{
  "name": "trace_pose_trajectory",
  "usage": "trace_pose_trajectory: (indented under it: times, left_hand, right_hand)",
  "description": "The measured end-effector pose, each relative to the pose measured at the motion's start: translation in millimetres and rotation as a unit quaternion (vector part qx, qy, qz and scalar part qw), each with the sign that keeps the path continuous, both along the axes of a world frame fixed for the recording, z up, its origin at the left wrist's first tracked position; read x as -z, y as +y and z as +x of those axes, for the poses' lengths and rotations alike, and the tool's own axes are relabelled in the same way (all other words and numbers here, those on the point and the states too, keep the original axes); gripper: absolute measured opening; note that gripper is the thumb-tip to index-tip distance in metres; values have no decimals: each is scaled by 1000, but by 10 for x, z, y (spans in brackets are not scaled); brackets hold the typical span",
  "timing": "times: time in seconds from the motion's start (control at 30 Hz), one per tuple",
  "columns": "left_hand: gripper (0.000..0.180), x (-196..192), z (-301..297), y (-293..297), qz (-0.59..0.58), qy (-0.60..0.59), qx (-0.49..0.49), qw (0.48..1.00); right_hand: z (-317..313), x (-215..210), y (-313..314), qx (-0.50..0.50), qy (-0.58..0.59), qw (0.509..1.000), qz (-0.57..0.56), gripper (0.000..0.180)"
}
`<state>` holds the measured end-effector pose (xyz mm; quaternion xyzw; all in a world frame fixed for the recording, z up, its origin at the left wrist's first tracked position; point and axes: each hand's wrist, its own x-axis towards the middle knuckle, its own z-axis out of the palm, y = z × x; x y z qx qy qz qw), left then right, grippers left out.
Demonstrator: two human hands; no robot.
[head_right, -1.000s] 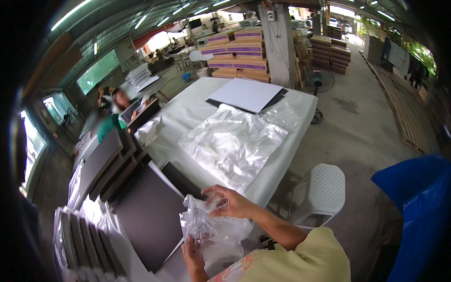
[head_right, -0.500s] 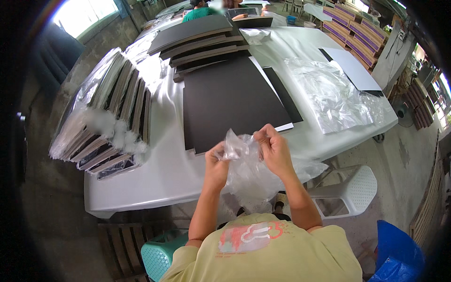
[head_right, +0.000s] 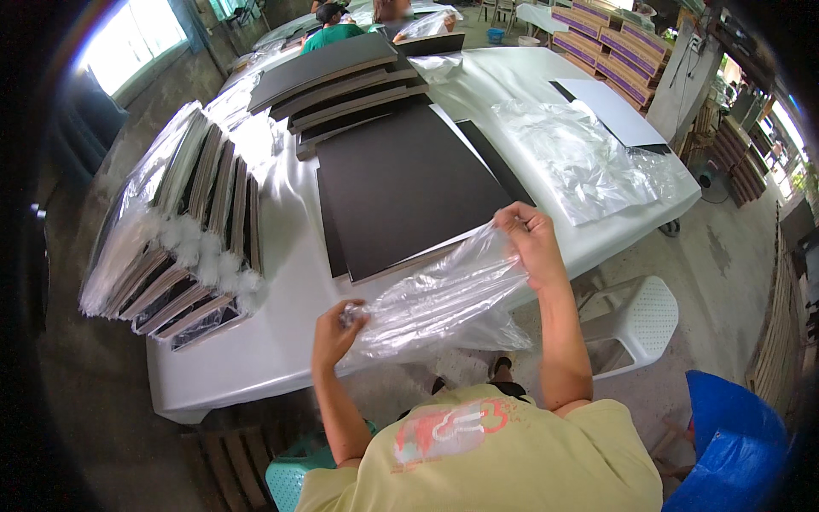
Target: The person picks up large dark boards and places them one by one into clear plastic bags, pulling the bags over the boards by hand and then setting the packaged items aside.
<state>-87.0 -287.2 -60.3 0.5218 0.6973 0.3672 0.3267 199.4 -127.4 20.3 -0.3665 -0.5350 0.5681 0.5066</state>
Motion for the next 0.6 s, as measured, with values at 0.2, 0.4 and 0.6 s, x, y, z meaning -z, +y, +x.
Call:
trace_pose_trajectory:
  times: [0.2,0.4,0.6]
  left_hand:
    - [78,-830,699,590,257,-126,101,953]
    - [23,-700,959,793,181,-340,33,922]
    - [19,-800,1081,791,180,-368,31,912]
  right_hand:
    - [-407,-210,-205,-193,-145,966,90,9]
    - [-208,-273,45,15,-39,993,115,39]
    - [-395,-334,-115,-63,55,993,78,47]
